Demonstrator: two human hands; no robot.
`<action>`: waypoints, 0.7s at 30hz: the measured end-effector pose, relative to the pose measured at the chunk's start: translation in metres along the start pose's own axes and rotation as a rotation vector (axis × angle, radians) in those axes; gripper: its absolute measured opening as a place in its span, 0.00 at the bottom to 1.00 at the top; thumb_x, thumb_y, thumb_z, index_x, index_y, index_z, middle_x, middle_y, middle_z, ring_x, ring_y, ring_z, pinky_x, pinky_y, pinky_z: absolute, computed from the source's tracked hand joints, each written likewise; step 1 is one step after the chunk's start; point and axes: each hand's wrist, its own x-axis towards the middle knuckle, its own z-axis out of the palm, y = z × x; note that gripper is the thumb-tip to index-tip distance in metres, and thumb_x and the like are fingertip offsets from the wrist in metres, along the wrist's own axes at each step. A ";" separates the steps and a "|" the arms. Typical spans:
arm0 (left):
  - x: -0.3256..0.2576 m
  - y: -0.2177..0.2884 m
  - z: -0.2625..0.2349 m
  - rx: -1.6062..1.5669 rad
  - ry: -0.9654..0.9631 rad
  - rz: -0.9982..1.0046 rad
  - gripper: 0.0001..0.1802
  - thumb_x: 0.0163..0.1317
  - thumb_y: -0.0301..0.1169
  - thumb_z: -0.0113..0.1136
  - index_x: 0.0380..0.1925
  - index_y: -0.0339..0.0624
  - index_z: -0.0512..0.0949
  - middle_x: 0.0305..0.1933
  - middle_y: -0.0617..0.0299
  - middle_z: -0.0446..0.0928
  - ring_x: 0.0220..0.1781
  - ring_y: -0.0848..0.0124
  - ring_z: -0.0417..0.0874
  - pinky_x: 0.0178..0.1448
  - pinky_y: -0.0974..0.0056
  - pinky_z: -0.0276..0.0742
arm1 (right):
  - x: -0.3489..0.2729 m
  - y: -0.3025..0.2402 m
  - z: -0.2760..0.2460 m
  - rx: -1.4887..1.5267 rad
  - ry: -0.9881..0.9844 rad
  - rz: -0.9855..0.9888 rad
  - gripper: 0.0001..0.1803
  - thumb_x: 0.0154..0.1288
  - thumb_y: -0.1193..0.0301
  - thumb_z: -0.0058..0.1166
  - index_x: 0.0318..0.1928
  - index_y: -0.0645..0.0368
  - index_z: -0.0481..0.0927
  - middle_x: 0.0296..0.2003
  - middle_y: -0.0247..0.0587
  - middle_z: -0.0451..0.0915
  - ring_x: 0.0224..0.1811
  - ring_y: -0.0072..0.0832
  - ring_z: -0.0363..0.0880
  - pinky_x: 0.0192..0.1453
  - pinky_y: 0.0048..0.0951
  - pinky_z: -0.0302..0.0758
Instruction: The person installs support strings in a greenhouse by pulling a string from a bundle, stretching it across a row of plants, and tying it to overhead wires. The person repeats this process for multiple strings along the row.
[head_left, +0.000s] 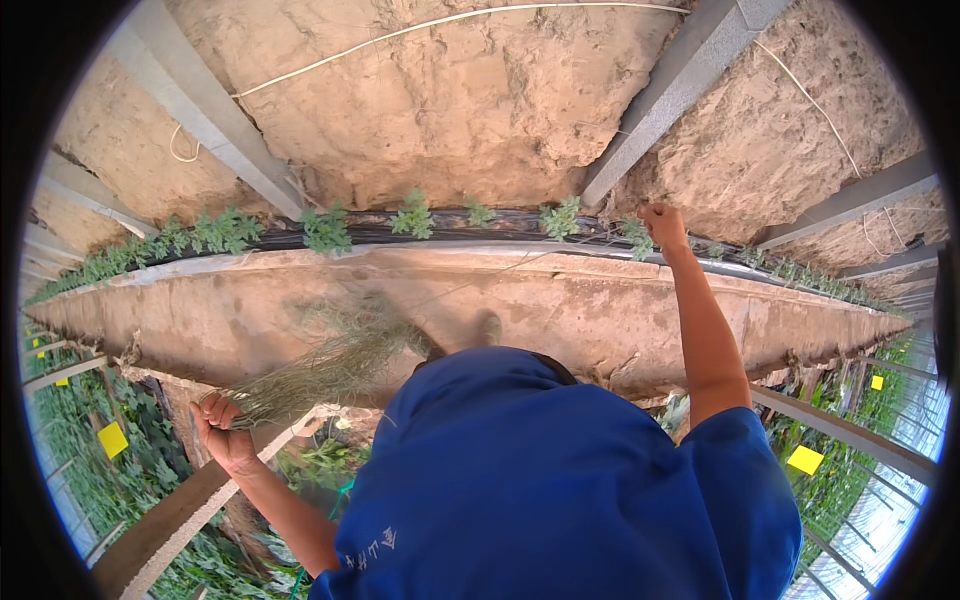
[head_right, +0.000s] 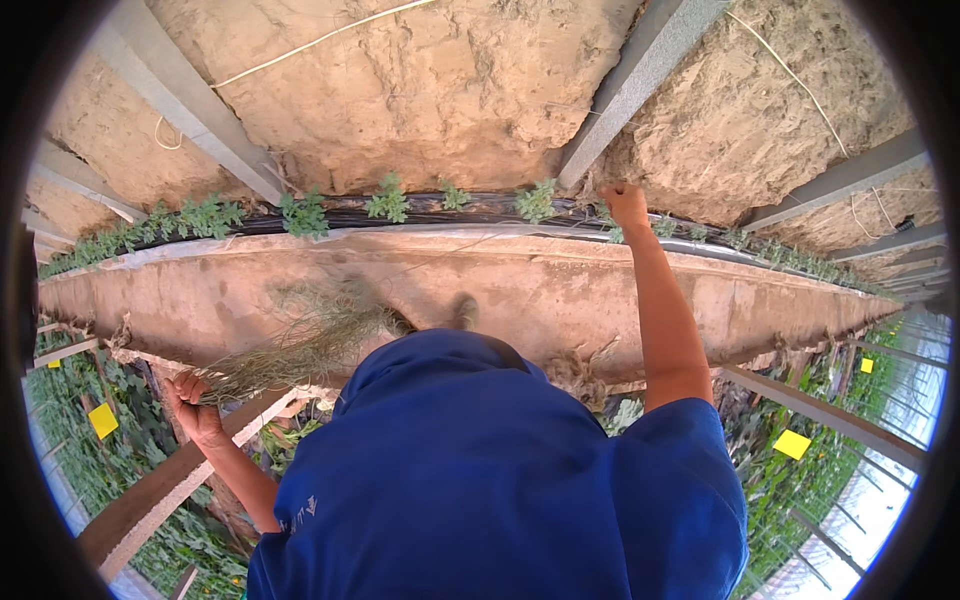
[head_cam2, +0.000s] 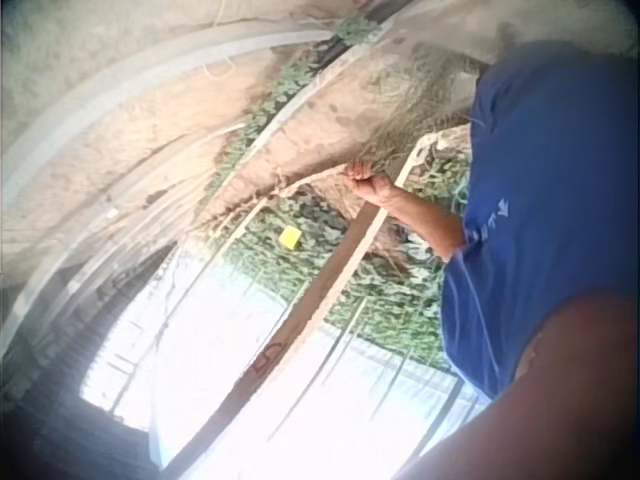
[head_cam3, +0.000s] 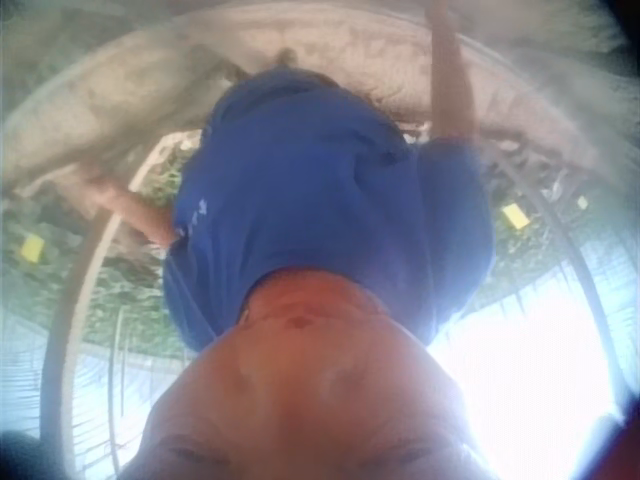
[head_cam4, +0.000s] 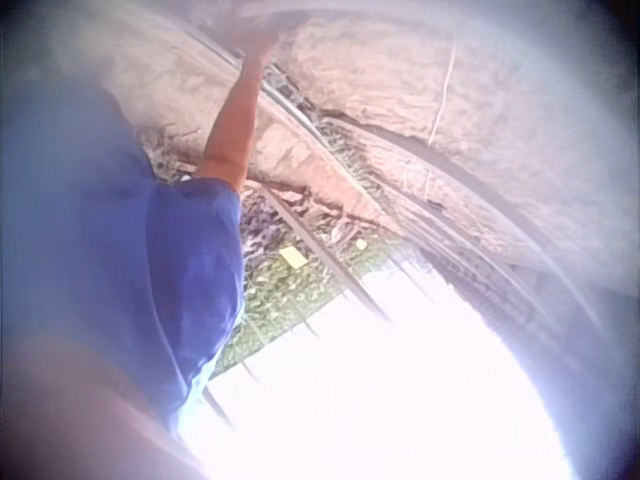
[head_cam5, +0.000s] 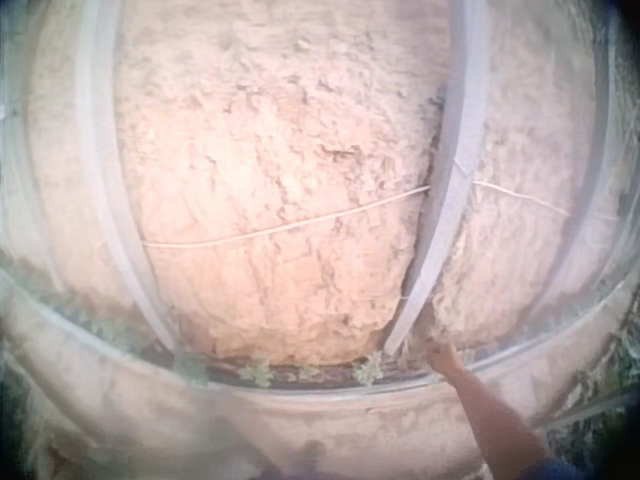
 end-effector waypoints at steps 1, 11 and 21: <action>-0.001 0.008 0.002 0.000 0.000 0.029 0.14 0.69 0.34 0.52 0.27 0.40 0.65 0.25 0.64 0.63 0.25 0.74 0.62 0.30 0.68 0.62 | 0.013 0.014 -0.032 -0.011 0.139 -0.013 0.11 0.65 0.70 0.53 0.29 0.65 0.79 0.14 0.26 0.65 0.13 0.14 0.58 0.16 0.22 0.52; -0.023 0.083 0.033 0.030 -0.139 0.217 0.09 0.67 0.27 0.54 0.29 0.38 0.65 0.26 0.62 0.65 0.27 0.73 0.64 0.33 0.66 0.64 | 0.046 0.073 -0.283 -0.198 0.787 0.051 0.11 0.60 0.66 0.59 0.31 0.62 0.85 0.19 0.37 0.79 0.20 0.26 0.75 0.28 0.33 0.71; -0.050 0.178 0.047 0.222 -0.165 0.541 0.09 0.69 0.30 0.49 0.32 0.36 0.64 0.30 0.58 0.65 0.24 0.73 0.59 0.29 0.67 0.59 | -0.009 0.079 -0.439 0.092 1.431 0.087 0.12 0.58 0.67 0.64 0.23 0.63 0.82 0.18 0.37 0.80 0.16 0.22 0.74 0.17 0.24 0.68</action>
